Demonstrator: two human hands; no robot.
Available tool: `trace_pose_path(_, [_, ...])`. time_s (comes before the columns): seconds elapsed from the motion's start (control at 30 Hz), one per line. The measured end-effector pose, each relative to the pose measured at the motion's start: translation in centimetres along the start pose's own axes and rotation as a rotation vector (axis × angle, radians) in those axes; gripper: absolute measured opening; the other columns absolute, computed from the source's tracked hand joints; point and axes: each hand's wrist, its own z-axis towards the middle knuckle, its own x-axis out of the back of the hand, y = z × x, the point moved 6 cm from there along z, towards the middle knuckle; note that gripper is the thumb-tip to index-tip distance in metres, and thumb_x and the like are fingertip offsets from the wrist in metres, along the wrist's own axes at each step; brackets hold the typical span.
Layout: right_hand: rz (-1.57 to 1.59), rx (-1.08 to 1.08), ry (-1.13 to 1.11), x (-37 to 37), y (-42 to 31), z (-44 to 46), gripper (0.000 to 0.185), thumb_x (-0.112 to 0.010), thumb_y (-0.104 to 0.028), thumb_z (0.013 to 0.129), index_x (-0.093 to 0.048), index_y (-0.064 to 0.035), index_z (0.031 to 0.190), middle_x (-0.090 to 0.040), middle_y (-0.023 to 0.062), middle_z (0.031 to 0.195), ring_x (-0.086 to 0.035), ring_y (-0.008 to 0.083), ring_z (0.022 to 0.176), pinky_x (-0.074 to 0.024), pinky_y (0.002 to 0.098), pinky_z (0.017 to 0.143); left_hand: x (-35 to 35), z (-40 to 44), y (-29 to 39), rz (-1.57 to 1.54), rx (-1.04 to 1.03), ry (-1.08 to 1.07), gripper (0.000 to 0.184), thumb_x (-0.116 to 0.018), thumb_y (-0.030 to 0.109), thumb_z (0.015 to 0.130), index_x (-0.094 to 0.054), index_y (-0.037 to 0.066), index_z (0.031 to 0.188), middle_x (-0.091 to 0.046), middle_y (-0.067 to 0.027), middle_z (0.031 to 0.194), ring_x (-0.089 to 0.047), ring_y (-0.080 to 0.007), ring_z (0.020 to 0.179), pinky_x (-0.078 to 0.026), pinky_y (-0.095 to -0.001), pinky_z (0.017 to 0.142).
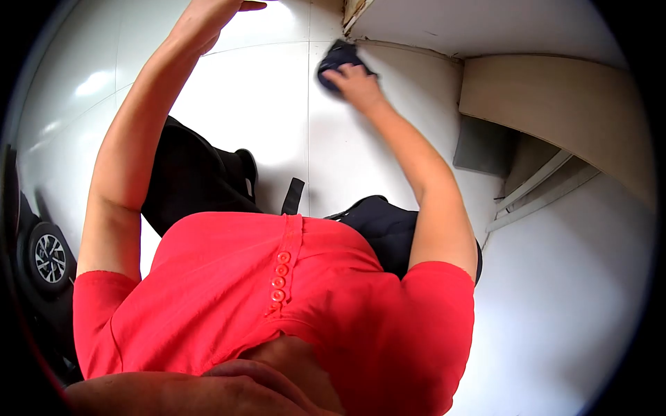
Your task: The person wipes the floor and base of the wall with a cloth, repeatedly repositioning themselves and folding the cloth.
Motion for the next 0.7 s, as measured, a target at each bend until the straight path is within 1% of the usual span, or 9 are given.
trace_pose_path(0.07, [0.006,-0.178,0.062,-0.1,6.8,-1.5,0.060,-0.053,-0.009,0.091,-0.043,-0.0380,0.143,-0.050,0.0128,0.134,-0.050,0.0376,0.120,-0.0495,0.0553,0.092,0.6,0.1,-0.2,0.002,0.001,0.015,0.025,-0.051,0.018,0.098,-0.066,0.005,0.113,-0.070,-0.0052,0.108,-0.064,-0.0149,0.098,-0.049,-0.0307,0.088])
trace_pose_path(0.2, [-0.401,-0.474,-0.126,-1.2,21.8,-7.7,0.055,-0.046,-0.014,0.097,-0.037,-0.0294,0.149,-0.043,0.0146,0.137,-0.048,0.0372,0.123,-0.0520,0.0546,0.092,1.0,0.4,-0.2,-0.020,-0.044,0.022,0.025,-0.050,0.018,0.099,-0.066,0.005,0.113,-0.070,-0.0053,0.109,-0.064,-0.0150,0.098,-0.049,-0.0310,0.088])
trace_pose_path(0.23, [-0.404,-0.617,-0.250,1.4,22.3,-8.9,0.051,-0.046,-0.015,0.098,-0.040,-0.0268,0.148,-0.041,0.0153,0.137,-0.047,0.0377,0.122,-0.0528,0.0545,0.091,0.8,0.4,-0.2,-0.023,-0.040,0.016,0.025,-0.050,0.018,0.099,-0.066,0.005,0.113,-0.070,-0.0053,0.109,-0.064,-0.0150,0.098,-0.049,-0.0310,0.088])
trace_pose_path(0.4, [-0.403,-0.607,-0.181,4.7,19.6,-10.5,0.056,-0.049,-0.002,0.092,-0.043,-0.0194,0.145,-0.040,0.0228,0.139,-0.049,0.0435,0.121,-0.0517,0.0508,0.095,0.5,0.4,0.2,0.007,-0.026,0.021,0.025,-0.050,0.018,0.099,-0.066,0.005,0.113,-0.070,-0.0051,0.109,-0.064,-0.0150,0.098,-0.049,-0.0307,0.087])
trace_pose_path(0.47, [-0.230,-0.250,-0.099,0.7,18.2,-10.6,0.055,-0.048,-0.001,0.091,-0.046,-0.0201,0.143,-0.040,0.0213,0.138,-0.050,0.0429,0.117,-0.0545,0.0489,0.090,0.4,0.4,0.1,-0.003,-0.026,0.013,0.026,-0.050,0.018,0.099,-0.066,0.005,0.114,-0.070,-0.0053,0.109,-0.064,-0.0151,0.098,-0.049,-0.0307,0.088])
trace_pose_path(0.53, [-0.201,-0.165,0.011,0.0,18.4,-10.8,0.053,-0.047,-0.002,0.092,-0.048,-0.0212,0.142,-0.044,0.0200,0.132,-0.053,0.0418,0.113,-0.0577,0.0465,0.082,0.7,-0.1,0.6,-0.001,-0.030,0.026,0.026,-0.051,0.019,0.098,-0.066,0.005,0.114,-0.070,-0.0056,0.109,-0.064,-0.0151,0.099,-0.049,-0.0308,0.088])
trace_pose_path(0.6, [-0.449,-0.562,-0.185,-0.1,21.0,-10.4,0.050,-0.046,-0.010,0.096,-0.045,-0.0247,0.143,-0.044,0.0187,0.136,-0.052,0.0408,0.115,-0.0564,0.0483,0.087,0.7,-0.9,1.8,-0.023,-0.069,0.078,0.027,-0.052,0.019,0.098,-0.066,0.004,0.116,-0.070,-0.0060,0.108,-0.064,-0.0154,0.099,-0.048,-0.0307,0.089])
trace_pose_path(0.63, [-0.515,-0.659,-0.231,1.4,20.0,-9.5,0.045,-0.049,-0.012,0.095,-0.048,-0.0185,0.139,-0.049,0.0212,0.127,-0.055,0.0401,0.111,-0.0585,0.0467,0.080,1.2,-0.4,1.4,-0.052,-0.084,0.077,0.028,-0.052,0.019,0.098,-0.065,0.003,0.117,-0.070,-0.0065,0.109,-0.063,-0.0157,0.100,-0.048,-0.0307,0.089])
trace_pose_path(0.7, [-0.469,-0.587,-0.133,1.2,17.8,-7.3,0.043,-0.050,-0.012,0.094,-0.049,-0.0148,0.137,-0.050,0.0220,0.123,-0.057,0.0406,0.107,-0.0590,0.0460,0.077,2.3,-0.3,1.1,-0.089,-0.101,0.146,0.028,-0.052,0.018,0.097,-0.065,0.003,0.117,-0.069,-0.0067,0.110,-0.063,-0.0158,0.101,-0.048,-0.0308,0.089])
